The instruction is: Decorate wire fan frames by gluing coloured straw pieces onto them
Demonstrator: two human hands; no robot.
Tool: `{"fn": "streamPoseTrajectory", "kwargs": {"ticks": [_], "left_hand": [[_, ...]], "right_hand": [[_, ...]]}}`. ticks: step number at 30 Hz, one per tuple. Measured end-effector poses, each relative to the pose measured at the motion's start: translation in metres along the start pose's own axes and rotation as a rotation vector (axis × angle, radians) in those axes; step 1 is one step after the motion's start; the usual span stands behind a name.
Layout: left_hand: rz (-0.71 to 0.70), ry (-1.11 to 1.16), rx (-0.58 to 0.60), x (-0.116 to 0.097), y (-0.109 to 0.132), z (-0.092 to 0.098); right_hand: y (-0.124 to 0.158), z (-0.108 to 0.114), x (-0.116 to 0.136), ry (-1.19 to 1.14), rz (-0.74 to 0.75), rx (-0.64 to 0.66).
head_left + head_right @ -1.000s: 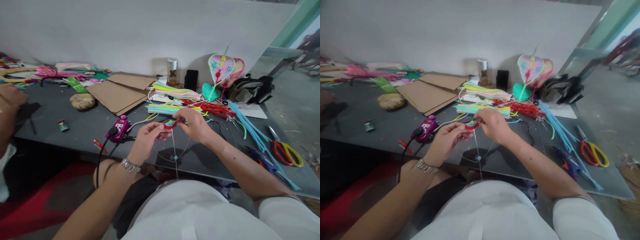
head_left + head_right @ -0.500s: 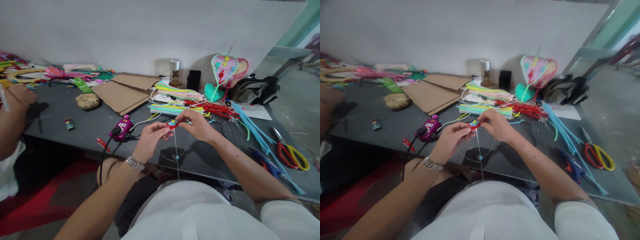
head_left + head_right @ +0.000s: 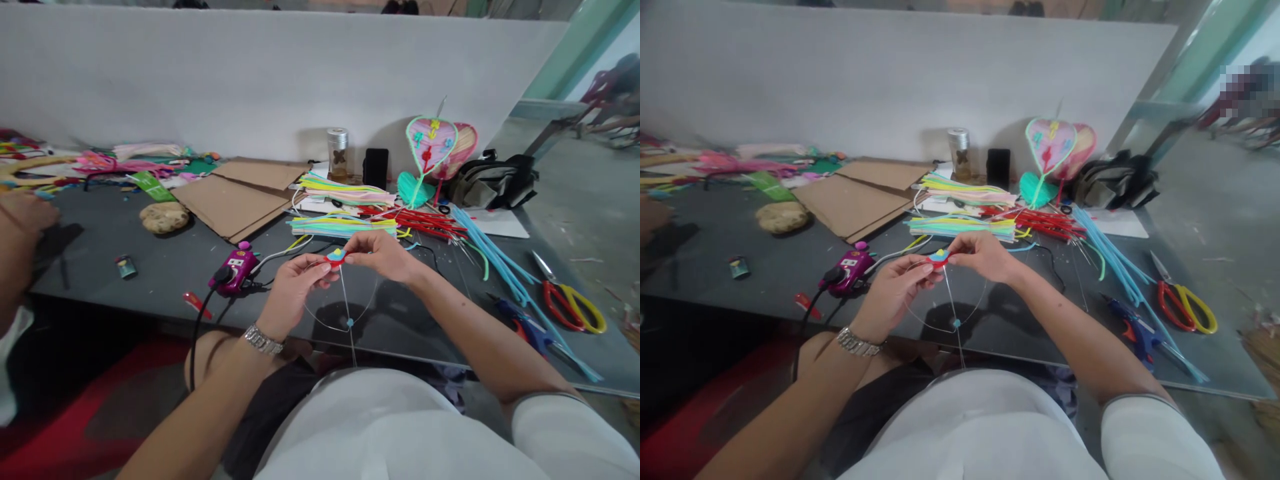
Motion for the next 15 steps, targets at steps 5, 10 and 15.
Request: {"fn": "streamPoseTrajectory", "kwargs": {"ticks": [5, 10, 15], "left_hand": [[-0.015, -0.021, 0.013, 0.002, -0.002, 0.001], [-0.431, -0.141, -0.407, -0.025, 0.041, 0.046], [-0.312, -0.335, -0.177, -0.020, 0.075, 0.008]], "right_hand": [[-0.001, 0.001, -0.005, -0.067, -0.052, 0.007], [0.001, 0.014, -0.010, -0.101, -0.095, -0.063], [0.009, 0.022, -0.008, -0.142, -0.097, -0.204]]}}
Point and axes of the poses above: each hand's wrist, its own y-axis away from the middle knuckle, its own z-axis out of the back of the hand, x = y × z, the point moved 9 cm from there along -y, towards the middle knuckle, and after that the axes turned 6 degrees about -z, right-handed, at the moved point
